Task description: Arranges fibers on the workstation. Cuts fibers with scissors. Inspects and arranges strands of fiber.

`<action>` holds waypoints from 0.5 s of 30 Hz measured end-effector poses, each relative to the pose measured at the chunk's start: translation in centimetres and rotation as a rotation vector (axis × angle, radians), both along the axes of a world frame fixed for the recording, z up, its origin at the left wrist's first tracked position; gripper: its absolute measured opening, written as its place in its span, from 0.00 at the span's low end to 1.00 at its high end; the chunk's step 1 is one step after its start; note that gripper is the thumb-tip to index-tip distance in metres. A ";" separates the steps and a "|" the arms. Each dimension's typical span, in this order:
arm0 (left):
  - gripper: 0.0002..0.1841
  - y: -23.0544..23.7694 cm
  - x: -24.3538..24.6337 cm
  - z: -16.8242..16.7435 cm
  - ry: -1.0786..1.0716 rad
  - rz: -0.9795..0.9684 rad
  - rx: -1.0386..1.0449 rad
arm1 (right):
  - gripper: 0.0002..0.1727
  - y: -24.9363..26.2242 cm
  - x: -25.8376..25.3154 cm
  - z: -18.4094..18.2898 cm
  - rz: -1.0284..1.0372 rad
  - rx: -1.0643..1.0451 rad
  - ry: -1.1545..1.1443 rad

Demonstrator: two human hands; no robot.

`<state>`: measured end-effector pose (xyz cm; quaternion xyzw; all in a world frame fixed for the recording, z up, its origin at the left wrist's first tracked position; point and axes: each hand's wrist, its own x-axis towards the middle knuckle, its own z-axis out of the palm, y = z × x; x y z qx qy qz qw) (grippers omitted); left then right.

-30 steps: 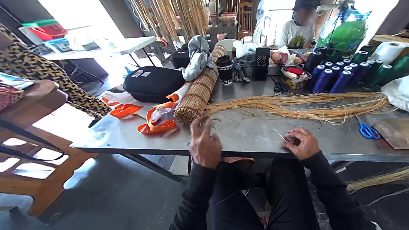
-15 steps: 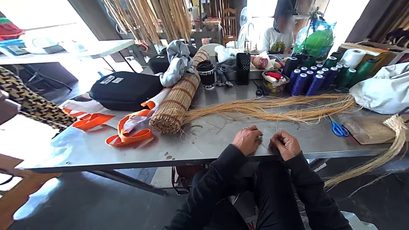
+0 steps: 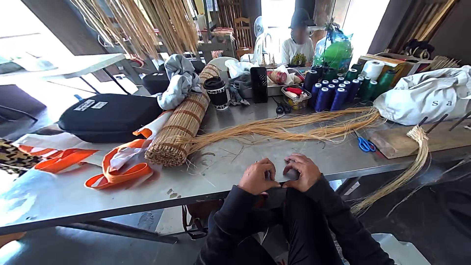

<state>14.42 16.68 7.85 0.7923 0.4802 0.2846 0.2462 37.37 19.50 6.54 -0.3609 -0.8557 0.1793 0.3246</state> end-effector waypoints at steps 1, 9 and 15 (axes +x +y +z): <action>0.20 -0.1 0.1 0.0 -0.011 0.015 -0.005 | 0.22 0.0 0.0 -0.1 0.011 0.005 0.026; 0.10 -0.2 -0.2 -0.6 -0.151 0.010 0.099 | 0.08 -0.3 0.3 -0.7 0.025 -0.148 0.647; 0.10 0.1 -2.8 0.5 -0.151 0.121 0.176 | 0.04 1.3 3.6 2.2 -0.231 -0.142 0.701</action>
